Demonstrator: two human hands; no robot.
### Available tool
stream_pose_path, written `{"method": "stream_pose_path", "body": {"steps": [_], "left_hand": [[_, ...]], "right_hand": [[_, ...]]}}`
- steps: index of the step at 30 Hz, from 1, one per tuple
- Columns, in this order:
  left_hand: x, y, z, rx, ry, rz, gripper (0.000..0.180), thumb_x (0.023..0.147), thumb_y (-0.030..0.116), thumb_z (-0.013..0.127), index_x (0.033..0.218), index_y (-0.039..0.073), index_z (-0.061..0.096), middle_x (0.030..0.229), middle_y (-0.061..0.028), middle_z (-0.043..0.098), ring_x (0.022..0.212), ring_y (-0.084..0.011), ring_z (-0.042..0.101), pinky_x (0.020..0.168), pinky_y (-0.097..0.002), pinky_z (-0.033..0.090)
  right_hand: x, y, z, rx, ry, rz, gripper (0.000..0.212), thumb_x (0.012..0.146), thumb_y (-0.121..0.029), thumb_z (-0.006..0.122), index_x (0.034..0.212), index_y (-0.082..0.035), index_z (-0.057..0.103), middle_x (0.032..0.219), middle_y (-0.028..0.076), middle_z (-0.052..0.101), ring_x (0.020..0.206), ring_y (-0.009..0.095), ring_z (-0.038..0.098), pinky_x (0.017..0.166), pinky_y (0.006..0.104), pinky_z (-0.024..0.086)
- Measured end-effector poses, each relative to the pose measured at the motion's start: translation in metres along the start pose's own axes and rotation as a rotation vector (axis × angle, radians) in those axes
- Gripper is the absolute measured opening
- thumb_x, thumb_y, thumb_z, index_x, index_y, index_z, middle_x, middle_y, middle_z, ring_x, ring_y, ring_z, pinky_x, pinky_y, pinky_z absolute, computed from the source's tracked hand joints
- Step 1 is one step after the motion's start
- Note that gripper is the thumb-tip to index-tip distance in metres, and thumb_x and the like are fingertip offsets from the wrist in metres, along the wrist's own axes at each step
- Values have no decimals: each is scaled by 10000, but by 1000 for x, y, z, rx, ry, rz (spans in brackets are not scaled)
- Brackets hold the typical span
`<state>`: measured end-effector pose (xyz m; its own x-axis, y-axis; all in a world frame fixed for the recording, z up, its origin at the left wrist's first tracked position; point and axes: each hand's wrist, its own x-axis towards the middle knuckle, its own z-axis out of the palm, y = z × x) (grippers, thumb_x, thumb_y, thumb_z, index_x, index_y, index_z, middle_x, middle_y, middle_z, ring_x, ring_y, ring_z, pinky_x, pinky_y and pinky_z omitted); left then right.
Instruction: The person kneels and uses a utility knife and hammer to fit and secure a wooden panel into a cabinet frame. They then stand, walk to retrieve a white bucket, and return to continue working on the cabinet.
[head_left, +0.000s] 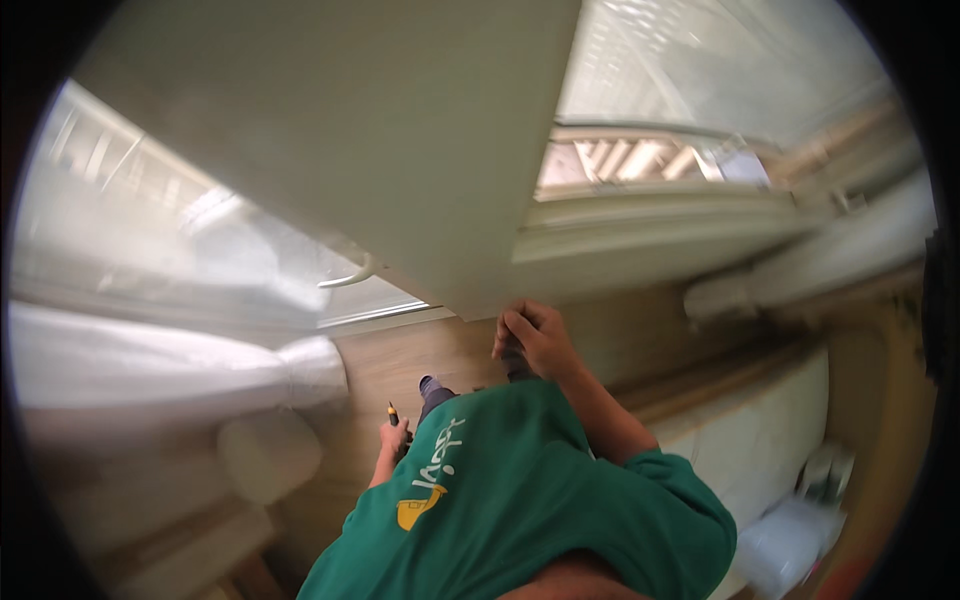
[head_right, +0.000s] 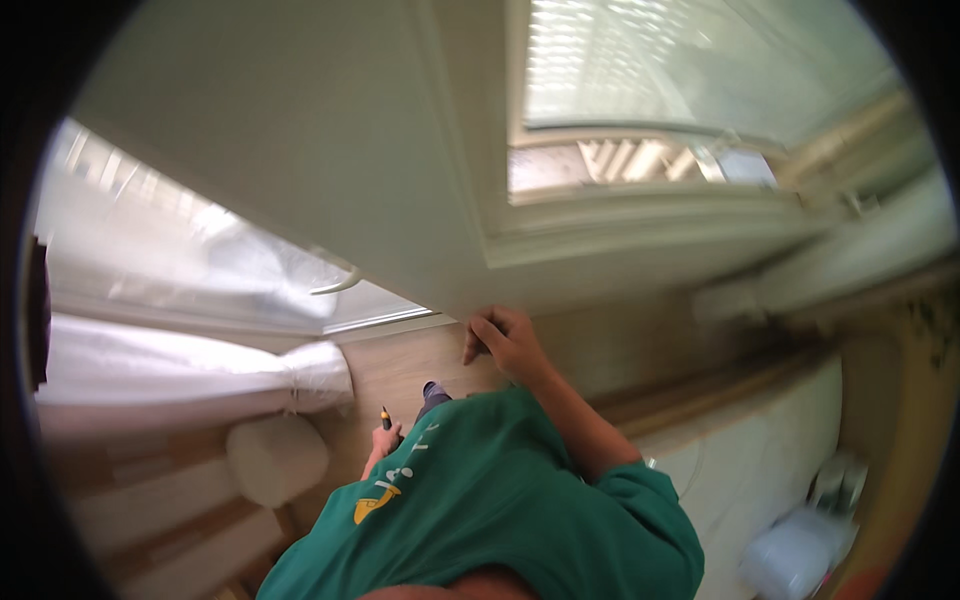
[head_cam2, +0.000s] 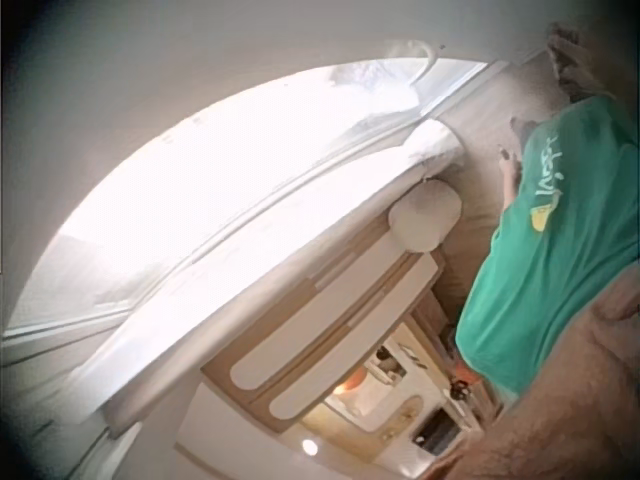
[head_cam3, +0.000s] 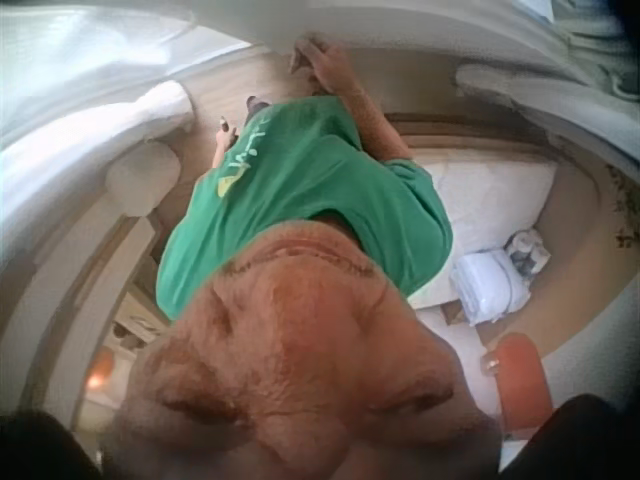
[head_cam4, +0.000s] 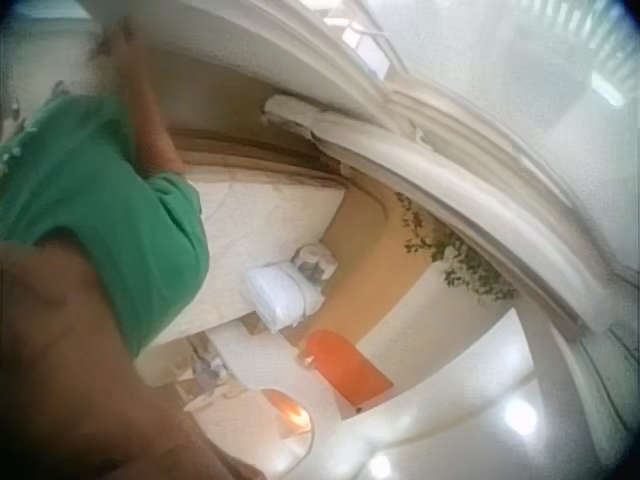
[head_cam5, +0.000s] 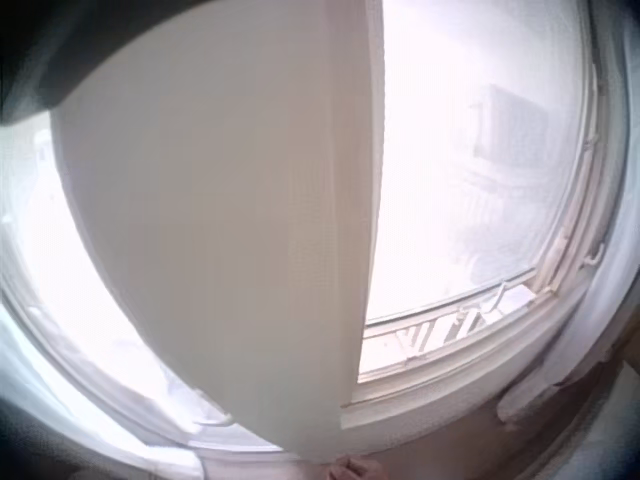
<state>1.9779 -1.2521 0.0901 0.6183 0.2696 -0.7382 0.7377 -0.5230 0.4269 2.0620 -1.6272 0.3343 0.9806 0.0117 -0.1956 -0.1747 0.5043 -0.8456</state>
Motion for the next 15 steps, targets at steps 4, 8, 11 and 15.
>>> {"method": "stream_pose_path", "body": {"steps": [4,8,11,15], "left_hand": [[-30,-101,60,31,171,-126,394,804,361,677,716,-22,659,692,-157,665,616,-273,672,596,-396,532],[-107,-82,73,-346,225,-465,439,783,394,675,820,-43,675,732,-178,677,736,-323,684,703,-421,534],[-110,-110,97,-477,315,-603,503,776,399,668,975,-63,660,882,-224,689,845,-348,685,763,-435,534],[-62,-142,139,-509,447,-675,535,763,394,666,1043,-62,649,995,-250,679,944,-379,670,812,-451,524]], "right_hand": [[20,3,6,16,-202,205,76,960,-90,550,958,-14,556,841,82,589,729,175,617,687,344,563],[45,36,33,-96,-396,345,61,929,-21,533,988,-22,549,849,71,583,735,163,612,696,344,562],[58,56,66,-145,-456,358,105,905,-1,497,1000,-21,537,797,38,534,689,127,554,660,330,542],[104,124,93,-105,-588,424,109,925,1,437,1007,-53,484,734,0,430,601,92,420,587,298,493]]}}
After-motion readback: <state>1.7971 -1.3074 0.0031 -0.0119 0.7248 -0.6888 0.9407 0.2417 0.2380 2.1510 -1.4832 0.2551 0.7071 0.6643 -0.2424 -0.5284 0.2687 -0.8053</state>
